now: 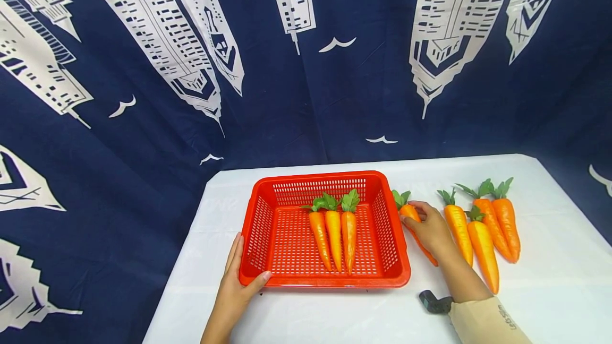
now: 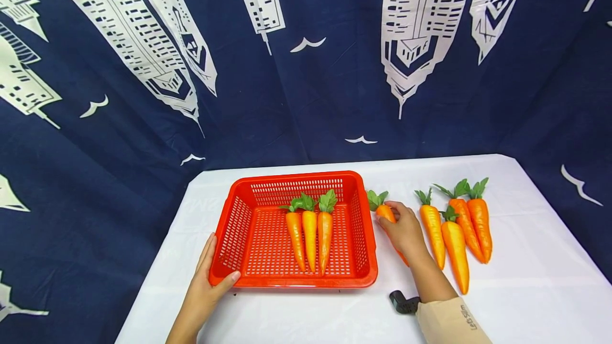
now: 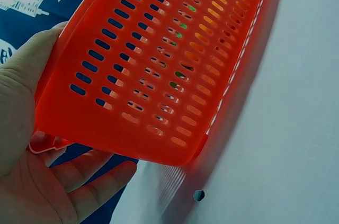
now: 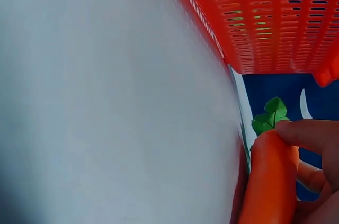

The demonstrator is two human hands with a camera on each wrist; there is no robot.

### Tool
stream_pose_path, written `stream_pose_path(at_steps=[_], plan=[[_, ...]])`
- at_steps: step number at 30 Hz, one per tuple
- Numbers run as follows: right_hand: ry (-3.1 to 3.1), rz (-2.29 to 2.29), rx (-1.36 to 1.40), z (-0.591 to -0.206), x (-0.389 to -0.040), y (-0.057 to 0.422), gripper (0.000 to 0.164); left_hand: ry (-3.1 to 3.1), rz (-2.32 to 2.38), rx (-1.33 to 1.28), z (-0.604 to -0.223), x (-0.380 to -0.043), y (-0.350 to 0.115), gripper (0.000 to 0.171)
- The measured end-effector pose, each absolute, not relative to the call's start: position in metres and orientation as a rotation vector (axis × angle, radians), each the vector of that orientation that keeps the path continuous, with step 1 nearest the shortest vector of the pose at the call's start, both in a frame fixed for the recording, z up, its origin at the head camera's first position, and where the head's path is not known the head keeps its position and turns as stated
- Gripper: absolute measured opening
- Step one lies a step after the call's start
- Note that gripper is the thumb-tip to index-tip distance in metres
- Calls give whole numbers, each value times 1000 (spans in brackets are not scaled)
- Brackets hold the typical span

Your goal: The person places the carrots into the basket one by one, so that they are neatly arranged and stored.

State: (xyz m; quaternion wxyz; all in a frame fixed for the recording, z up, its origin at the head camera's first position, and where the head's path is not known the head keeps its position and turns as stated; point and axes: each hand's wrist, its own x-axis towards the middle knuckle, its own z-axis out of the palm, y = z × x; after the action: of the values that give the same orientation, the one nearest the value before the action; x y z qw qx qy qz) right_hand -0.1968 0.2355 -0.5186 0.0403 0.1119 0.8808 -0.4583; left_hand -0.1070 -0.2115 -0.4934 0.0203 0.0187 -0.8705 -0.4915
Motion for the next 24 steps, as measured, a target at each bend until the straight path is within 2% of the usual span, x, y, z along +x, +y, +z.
stream_pose_path(at_steps=[24], plan=[[2682,-1584,377,-478,-194,234,65,-2683,-1543,54,-494,-107,-212,106]])
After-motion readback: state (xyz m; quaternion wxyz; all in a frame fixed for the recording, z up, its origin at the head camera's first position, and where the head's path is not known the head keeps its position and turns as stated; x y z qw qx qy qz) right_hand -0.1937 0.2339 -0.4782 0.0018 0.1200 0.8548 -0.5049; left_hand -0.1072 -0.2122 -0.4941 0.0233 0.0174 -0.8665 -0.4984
